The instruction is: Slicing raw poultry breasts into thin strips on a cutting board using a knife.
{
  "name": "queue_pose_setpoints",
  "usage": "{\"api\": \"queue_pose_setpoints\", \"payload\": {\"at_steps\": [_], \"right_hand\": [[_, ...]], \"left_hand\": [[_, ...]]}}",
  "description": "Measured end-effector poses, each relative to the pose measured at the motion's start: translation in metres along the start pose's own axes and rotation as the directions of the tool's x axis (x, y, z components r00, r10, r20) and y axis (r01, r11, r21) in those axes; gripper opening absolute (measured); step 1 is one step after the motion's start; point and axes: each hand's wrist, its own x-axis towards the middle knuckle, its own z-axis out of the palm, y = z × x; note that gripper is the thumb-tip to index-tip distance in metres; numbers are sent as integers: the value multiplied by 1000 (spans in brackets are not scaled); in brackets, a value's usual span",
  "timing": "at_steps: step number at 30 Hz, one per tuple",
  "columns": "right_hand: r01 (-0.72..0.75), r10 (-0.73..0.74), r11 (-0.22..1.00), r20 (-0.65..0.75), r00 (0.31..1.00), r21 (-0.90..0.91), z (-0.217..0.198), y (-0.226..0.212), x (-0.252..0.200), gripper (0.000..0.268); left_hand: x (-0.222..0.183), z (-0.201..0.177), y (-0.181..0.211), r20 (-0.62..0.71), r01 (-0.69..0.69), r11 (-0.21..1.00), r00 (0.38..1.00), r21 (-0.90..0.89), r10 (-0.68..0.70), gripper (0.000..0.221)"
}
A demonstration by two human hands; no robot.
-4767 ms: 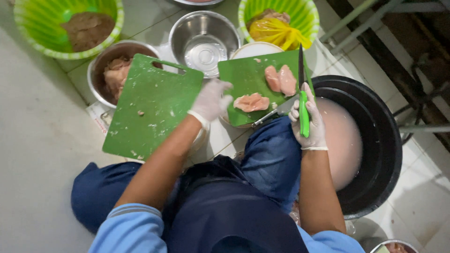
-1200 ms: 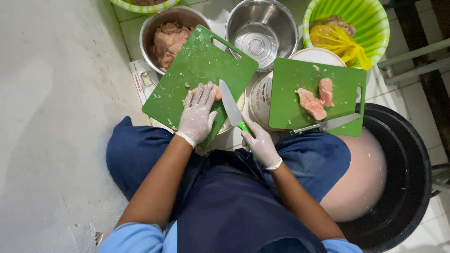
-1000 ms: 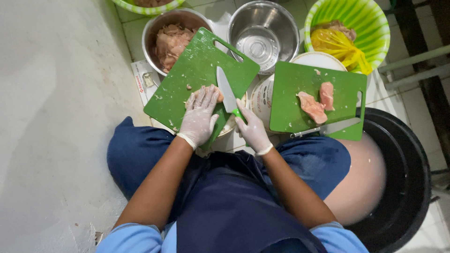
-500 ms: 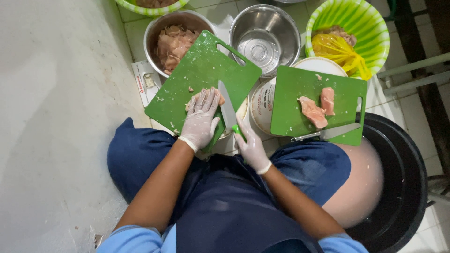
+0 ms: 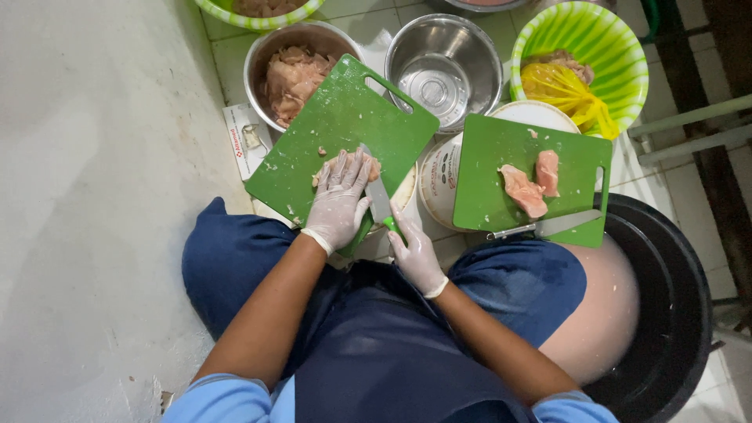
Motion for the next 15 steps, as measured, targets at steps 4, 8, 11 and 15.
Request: {"api": "queue_pose_setpoints", "payload": {"at_steps": [4,8,11,15], "right_hand": [[59,-59,998,-22,998,19,6,9,37,57],[42,-42,999,1,999,-6,17,16,62,61],[22,-22,1000,25,999,-13,17,17,56,60],[8,-7,1000,36,999,-22,13,15,55,61]], "left_hand": [[2,-2,3,-8,11,1000,1000,-14,-11,75],[6,-9,0,39,27,999,999,-45,-25,73],[2,-12,-13,-50,38,962,997,-269,-53,64],[11,-17,-28,-315,-136,509,905,-850,-286,48]]}}
